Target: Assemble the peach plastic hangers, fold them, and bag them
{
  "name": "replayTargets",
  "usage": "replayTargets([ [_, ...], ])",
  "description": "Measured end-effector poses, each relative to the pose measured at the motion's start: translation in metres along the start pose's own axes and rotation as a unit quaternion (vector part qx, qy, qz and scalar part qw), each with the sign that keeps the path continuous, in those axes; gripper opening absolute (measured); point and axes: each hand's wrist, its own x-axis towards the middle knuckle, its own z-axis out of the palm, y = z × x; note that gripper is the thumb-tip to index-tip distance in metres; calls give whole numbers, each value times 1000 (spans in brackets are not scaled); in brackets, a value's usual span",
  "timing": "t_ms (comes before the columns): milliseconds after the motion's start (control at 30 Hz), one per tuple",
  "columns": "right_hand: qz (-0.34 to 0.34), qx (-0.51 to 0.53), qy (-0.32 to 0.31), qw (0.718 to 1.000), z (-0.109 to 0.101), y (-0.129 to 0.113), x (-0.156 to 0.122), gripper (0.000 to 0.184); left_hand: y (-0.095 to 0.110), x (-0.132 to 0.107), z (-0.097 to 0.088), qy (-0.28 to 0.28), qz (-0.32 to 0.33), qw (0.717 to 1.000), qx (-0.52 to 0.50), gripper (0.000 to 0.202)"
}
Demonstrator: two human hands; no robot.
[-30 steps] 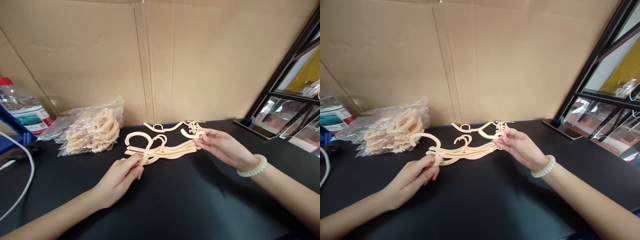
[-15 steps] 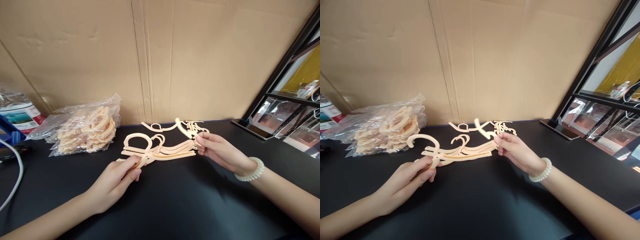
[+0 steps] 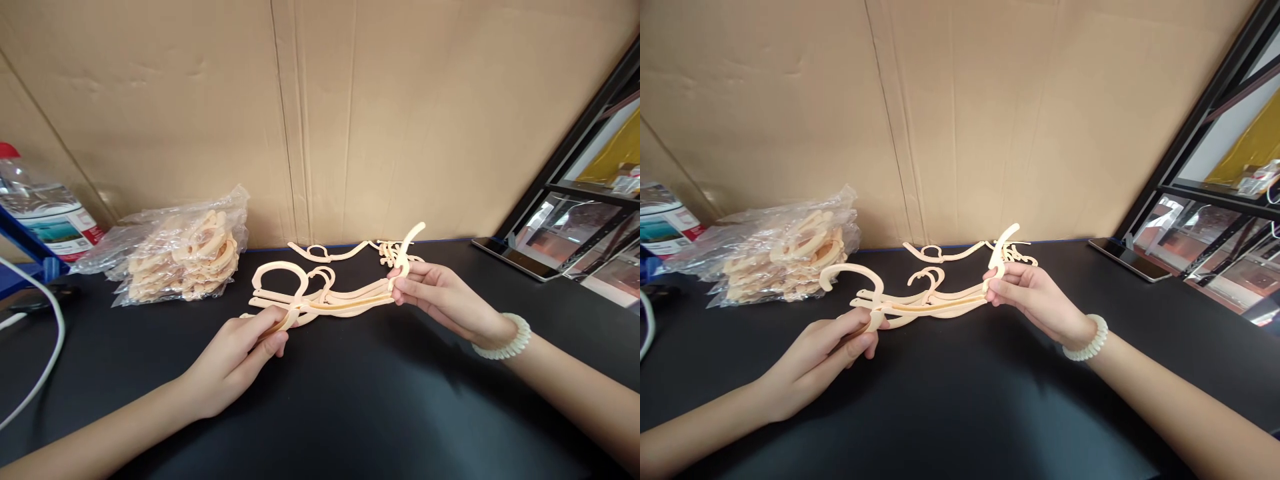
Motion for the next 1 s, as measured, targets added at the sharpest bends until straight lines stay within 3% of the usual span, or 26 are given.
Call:
replayTargets([
  [233, 20, 37, -16, 999, -7, 4, 1, 19, -2, -1, 1, -3, -3, 1000, -7, 26],
  [600, 138, 135, -157, 968, -3, -2, -1, 18, -1, -1, 1, 0, 21, 1000, 11, 25],
  [1000, 172, 127, -150, 965, -5, 3, 2, 16, -2, -1, 1, -11, 30, 999, 19, 23],
])
